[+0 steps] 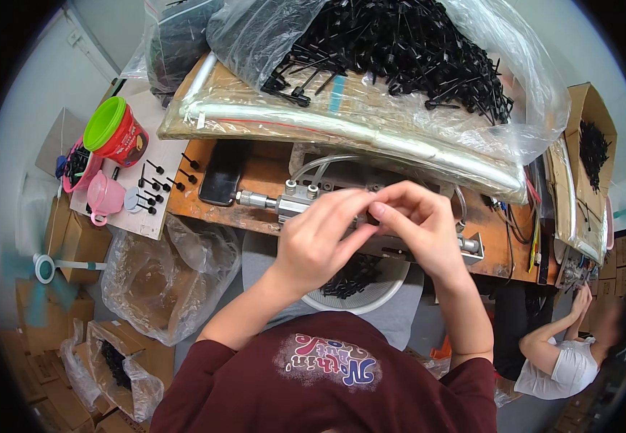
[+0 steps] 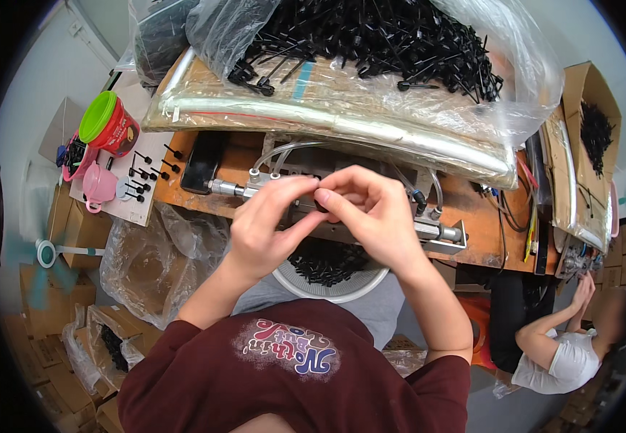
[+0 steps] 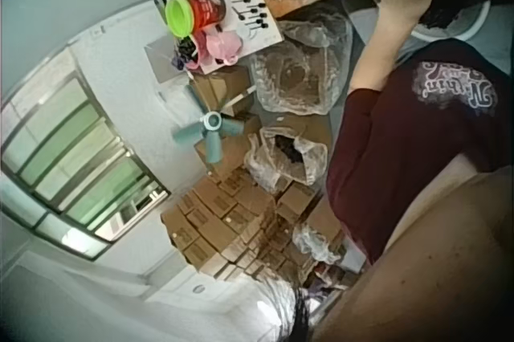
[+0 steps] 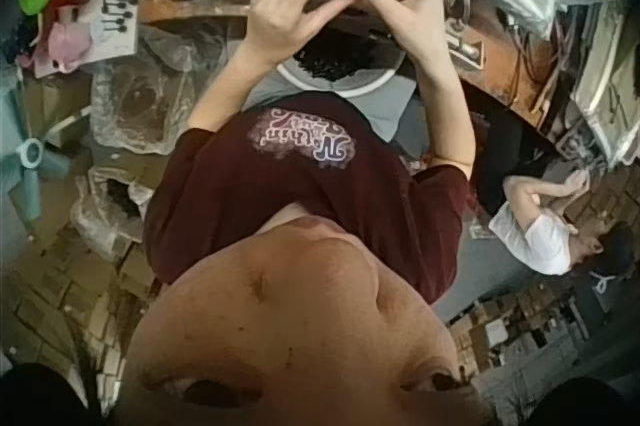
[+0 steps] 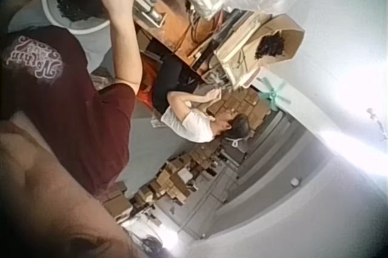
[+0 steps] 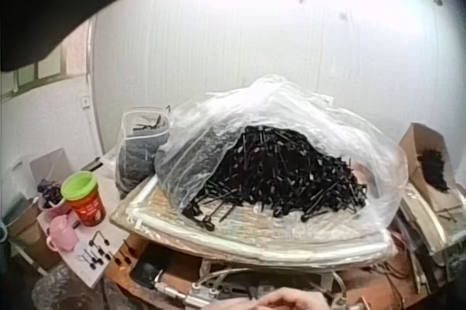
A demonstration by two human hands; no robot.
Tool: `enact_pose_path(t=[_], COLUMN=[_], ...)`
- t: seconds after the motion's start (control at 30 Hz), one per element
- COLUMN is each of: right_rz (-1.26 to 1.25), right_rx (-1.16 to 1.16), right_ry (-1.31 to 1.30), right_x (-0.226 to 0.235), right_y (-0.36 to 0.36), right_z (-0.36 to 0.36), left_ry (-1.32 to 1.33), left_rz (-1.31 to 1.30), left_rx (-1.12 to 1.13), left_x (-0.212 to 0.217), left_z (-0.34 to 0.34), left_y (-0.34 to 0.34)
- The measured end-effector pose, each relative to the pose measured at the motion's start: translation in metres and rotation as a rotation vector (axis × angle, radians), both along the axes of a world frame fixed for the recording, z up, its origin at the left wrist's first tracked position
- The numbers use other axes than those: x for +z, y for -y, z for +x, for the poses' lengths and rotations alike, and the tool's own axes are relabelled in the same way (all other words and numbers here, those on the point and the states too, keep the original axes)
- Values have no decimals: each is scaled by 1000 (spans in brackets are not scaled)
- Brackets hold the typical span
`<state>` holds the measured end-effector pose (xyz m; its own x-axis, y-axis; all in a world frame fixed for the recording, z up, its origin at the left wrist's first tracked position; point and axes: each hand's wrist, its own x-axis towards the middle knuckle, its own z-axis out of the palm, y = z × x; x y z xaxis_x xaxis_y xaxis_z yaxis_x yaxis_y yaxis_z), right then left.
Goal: Manually assemble black plastic components using a specialized mechanical fixture on a workshop bench.
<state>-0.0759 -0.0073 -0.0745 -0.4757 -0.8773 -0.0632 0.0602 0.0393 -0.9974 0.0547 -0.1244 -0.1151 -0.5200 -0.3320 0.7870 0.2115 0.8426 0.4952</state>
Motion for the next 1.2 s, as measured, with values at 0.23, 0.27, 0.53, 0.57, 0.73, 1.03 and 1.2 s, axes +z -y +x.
enact_pose_path(t=[0.23, 0.27, 0.53, 0.57, 0.73, 1.03, 1.2], right_rz=[42, -16, 484, 448, 405, 143, 182], right_rx=[-141, -301, -614, -543, -345, -494, -484], right_ry=[-519, -829, -1779, -1719, -1522, -1412, -1392], right_x=[14, 17, 27, 22, 18, 1, -2], right_y=[-8, 0, 59, 62, 65, 47, 46], right_z=[-61, -90, -271, -284, -291, -222, -167], left_ry=[110, 127, 332, 341, 384, 421, 424], left_rz=[31, 86, 92, 83, 124, 6, -122], left_rx=[-70, -80, -258, -255, -263, -189, -117], left_x=[4, 5, -21, -25, -43, -63, -71], left_z=[9, 12, 32, 33, 40, 32, 26], left_y=[-7, -9, -22, -24, -27, -34, -36])
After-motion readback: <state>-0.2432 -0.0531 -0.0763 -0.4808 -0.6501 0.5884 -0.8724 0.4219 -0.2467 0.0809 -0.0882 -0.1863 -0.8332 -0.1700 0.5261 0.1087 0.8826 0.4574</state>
